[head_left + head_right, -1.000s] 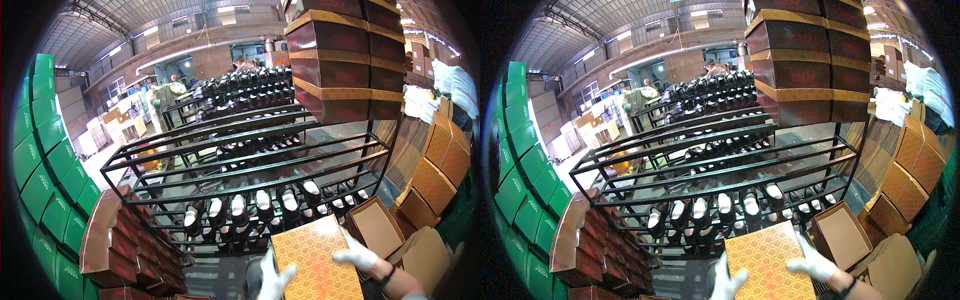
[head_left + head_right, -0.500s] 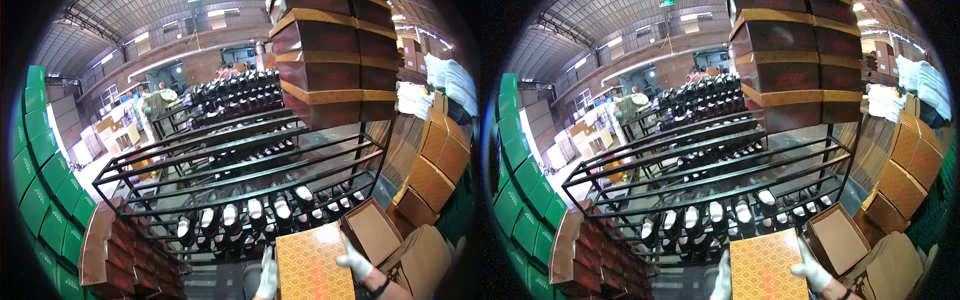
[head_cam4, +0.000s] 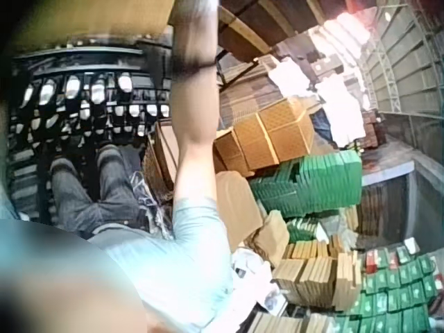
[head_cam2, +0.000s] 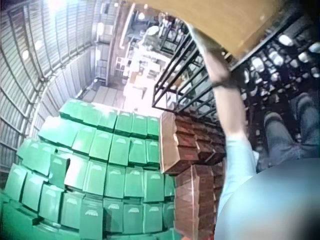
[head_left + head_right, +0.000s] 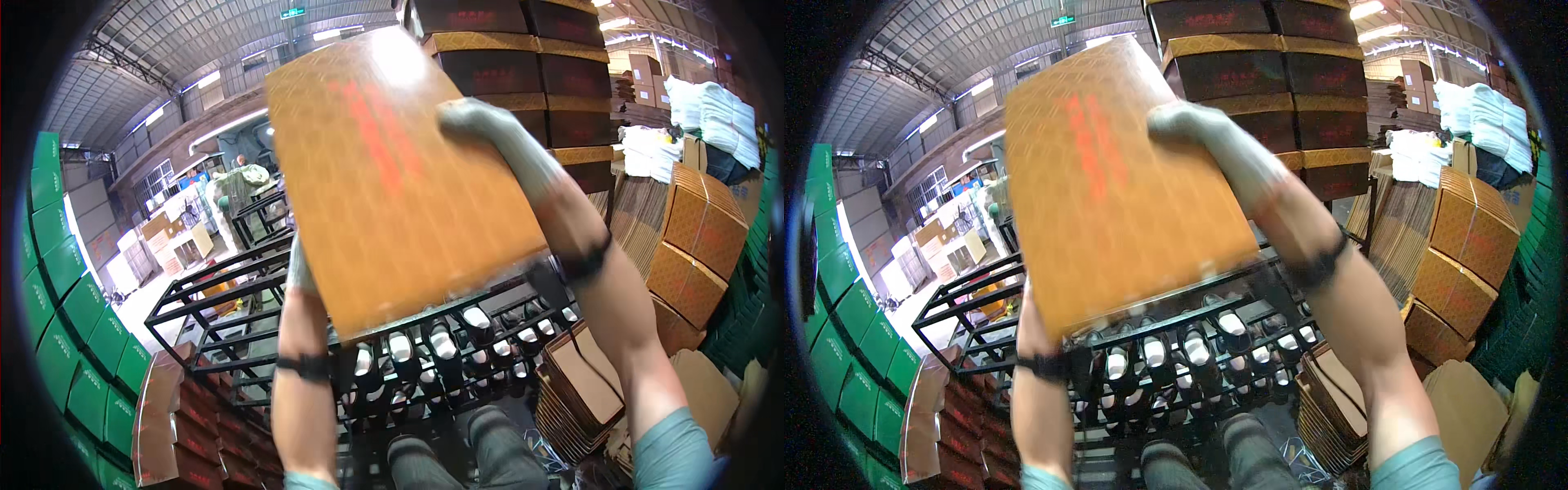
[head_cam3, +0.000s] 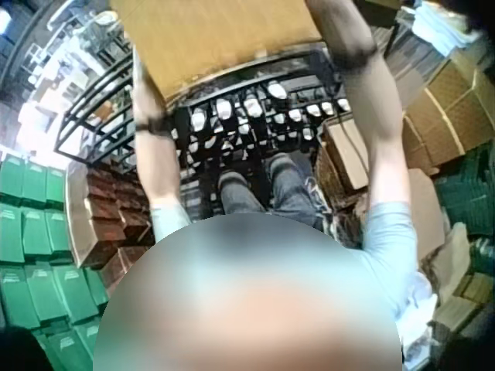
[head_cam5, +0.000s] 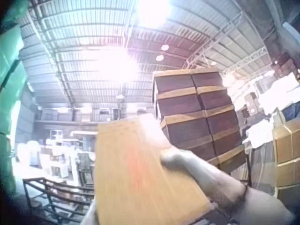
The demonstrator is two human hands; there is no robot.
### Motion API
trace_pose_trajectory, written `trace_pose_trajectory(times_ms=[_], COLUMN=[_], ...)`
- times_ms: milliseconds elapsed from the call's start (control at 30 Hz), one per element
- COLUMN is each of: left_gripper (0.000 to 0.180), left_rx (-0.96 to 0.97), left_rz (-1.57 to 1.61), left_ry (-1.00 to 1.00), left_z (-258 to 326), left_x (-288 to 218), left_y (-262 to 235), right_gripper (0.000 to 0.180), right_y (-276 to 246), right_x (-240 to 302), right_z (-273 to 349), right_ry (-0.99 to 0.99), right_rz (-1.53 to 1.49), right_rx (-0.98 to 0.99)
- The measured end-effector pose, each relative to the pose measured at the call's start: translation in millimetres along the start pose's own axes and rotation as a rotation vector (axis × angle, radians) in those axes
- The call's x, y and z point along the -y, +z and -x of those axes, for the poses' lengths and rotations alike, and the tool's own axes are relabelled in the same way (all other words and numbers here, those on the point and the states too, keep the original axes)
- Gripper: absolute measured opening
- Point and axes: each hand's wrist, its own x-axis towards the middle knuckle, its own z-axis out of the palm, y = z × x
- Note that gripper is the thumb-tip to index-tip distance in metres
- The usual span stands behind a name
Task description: The recorder is taking finished shoes from a rack, placing them into shoe boxes, and stacking the boxed shoes.
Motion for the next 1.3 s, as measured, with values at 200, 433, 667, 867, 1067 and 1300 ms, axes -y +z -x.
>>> trace_pose_trajectory(times_ms=[200, 433, 667, 867, 1067, 1300], left_gripper=[0.079, 0.066, 0.079, 0.057, 0.025, 0.012], left_rx=[-0.255, -0.254, -0.035, -0.015, -0.349, 0.11], left_rz=[0.053, -0.595, -1.501, -1.503, -1.649, -1.053], left_ry=[0.124, 0.093, -0.715, -1.246, -0.357, -0.023], left_z=[-26, 89, 618, 696, 591, 427], left_x=[-3, 19, 176, 147, 101, 165], left_y=[98, 46, 49, 65, 106, 152], right_gripper=[0.044, 0.05, 0.04, 0.029, 0.031, 0.028], right_y=[-71, -100, -265, -294, -271, -292], right_x=[-57, -75, -8, -13, 7, 2], right_z=[-88, 129, 529, 580, 572, 591], right_ry=[0.203, 0.035, 1.419, 1.418, 1.373, 1.465], right_rz=[-0.155, 0.727, 1.802, 1.508, 1.419, 1.31], right_rx=[-0.355, -0.298, -0.087, -0.265, -0.493, -0.42])
